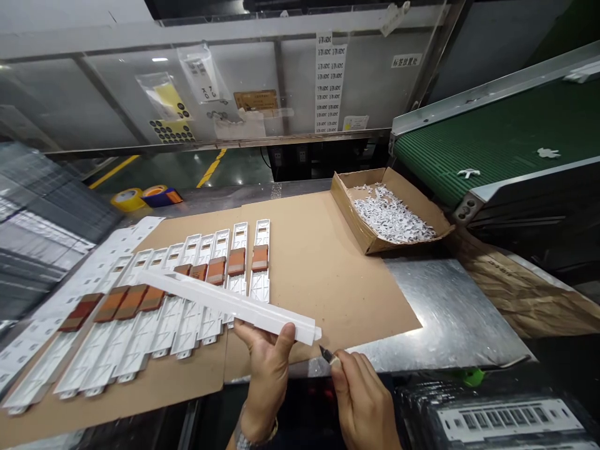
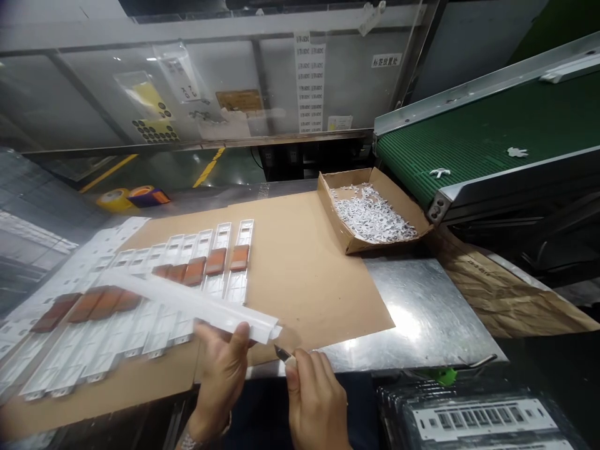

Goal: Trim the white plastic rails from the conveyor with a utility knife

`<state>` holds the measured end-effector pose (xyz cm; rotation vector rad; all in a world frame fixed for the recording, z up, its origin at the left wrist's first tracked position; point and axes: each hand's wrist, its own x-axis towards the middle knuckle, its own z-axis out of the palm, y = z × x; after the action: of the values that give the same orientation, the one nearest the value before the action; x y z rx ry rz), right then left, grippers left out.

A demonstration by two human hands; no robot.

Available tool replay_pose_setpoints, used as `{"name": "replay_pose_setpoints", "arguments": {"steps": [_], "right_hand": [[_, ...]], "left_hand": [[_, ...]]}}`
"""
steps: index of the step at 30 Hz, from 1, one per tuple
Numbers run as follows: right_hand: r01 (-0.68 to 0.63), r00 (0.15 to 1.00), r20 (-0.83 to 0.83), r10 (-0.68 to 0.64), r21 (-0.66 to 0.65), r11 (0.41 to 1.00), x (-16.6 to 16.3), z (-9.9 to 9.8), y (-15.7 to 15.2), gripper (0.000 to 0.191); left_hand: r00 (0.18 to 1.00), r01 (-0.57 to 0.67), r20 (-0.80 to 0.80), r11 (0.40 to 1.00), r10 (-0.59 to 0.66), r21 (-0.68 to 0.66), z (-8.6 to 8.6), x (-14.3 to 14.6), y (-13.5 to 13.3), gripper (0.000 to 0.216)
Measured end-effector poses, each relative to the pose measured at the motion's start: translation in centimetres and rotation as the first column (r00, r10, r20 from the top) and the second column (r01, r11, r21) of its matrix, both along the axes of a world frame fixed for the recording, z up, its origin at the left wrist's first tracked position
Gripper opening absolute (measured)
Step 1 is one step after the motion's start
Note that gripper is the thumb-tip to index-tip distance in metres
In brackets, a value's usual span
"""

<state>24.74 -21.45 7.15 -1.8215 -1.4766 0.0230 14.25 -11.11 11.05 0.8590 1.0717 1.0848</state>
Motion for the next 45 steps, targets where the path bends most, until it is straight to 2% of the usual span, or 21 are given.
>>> {"name": "replay_pose_setpoints", "arguments": {"steps": [6, 14, 18, 23, 32, 37, 41, 43, 45], "right_hand": [[0.015, 0.997, 0.071, -0.013, -0.021, 1.000, -0.2, -0.2, 0.3, 0.019], [0.031, 0.994, 0.107, -0.025, -0.048, 0.998, -0.3, -0.3, 0.2, 0.020], [0.038, 0.990, 0.140, -0.030, -0.051, 0.998, -0.3, -0.1, 0.2, 0.021], [0.061, 0.980, 0.194, -0.052, -0.039, 0.997, -0.2, 0.1, 0.2, 0.022], [0.092, 0.973, 0.218, -0.082, -0.038, 0.995, -0.1, 0.1, 0.0, 0.025], [0.141, 0.984, 0.121, -0.131, -0.077, 0.987, 0.7, -0.2, 0.1, 0.031], [0.142, 0.989, 0.046, -0.139, -0.083, 0.986, 1.2, -0.4, -0.2, 0.028], [0.117, 0.991, -0.046, -0.122, -0.100, 0.988, 1.2, 0.0, -0.4, 0.026], [0.069, 0.973, -0.210, -0.098, -0.141, 0.988, 1.2, 0.7, -0.5, 0.026]], "left_hand": [[0.989, -0.136, -0.051, 0.988, 0.140, 0.069, -0.5, 0.3, 0.1, 0.082], [0.987, -0.050, -0.152, 0.996, 0.061, 0.073, 0.1, 0.3, 0.1, 0.082], [0.990, -0.042, -0.135, 0.997, 0.050, 0.062, 0.3, 0.3, 0.1, 0.076], [0.988, -0.096, -0.116, 0.992, 0.104, 0.078, 0.0, 0.4, 0.0, 0.074], [0.978, -0.165, -0.120, 0.984, 0.172, 0.073, 0.0, 0.7, 0.0, 0.086], [0.979, -0.148, -0.130, 0.986, 0.158, 0.082, 0.6, 0.6, -0.2, 0.078], [0.980, -0.112, -0.154, 0.990, 0.124, 0.084, 0.8, 0.6, -0.2, 0.083], [0.983, -0.095, -0.152, 0.993, 0.105, 0.072, 0.7, 0.6, -0.2, 0.084], [0.985, -0.103, -0.131, 0.993, 0.111, 0.062, 0.7, 0.8, -0.2, 0.083]]}}
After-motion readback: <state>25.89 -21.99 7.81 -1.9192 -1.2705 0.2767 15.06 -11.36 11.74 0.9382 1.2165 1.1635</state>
